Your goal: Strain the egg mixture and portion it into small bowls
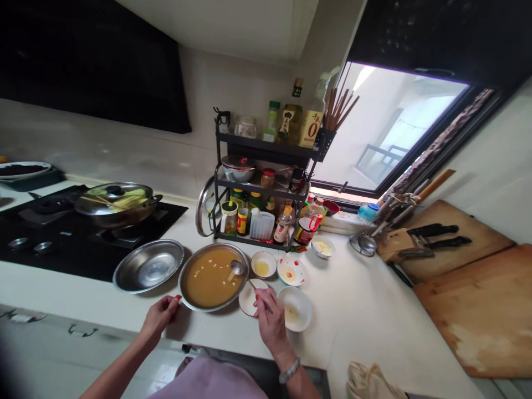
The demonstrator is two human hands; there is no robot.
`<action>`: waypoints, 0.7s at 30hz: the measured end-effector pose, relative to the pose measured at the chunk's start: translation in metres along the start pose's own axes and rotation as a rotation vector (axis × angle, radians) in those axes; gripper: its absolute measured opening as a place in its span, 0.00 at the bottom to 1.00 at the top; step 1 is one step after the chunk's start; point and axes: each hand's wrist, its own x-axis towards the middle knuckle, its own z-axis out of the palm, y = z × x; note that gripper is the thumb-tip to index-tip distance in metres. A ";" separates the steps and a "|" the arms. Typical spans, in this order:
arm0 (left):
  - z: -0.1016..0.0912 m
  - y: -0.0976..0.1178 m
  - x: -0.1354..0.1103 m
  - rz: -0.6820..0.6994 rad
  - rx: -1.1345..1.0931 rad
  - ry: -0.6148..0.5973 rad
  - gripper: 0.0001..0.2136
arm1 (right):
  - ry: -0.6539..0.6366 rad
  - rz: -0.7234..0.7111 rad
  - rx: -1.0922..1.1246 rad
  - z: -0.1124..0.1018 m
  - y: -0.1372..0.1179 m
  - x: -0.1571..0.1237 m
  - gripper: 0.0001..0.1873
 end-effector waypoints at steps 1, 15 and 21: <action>-0.004 0.001 -0.002 0.026 0.074 0.023 0.21 | -0.025 -0.030 -0.012 -0.002 0.000 -0.003 0.13; 0.067 0.109 0.023 0.536 0.501 -0.209 0.13 | 0.237 0.030 -0.168 -0.036 0.034 -0.004 0.15; 0.158 0.148 0.067 0.792 0.942 -0.482 0.14 | 0.254 0.035 -0.246 -0.017 0.038 -0.007 0.15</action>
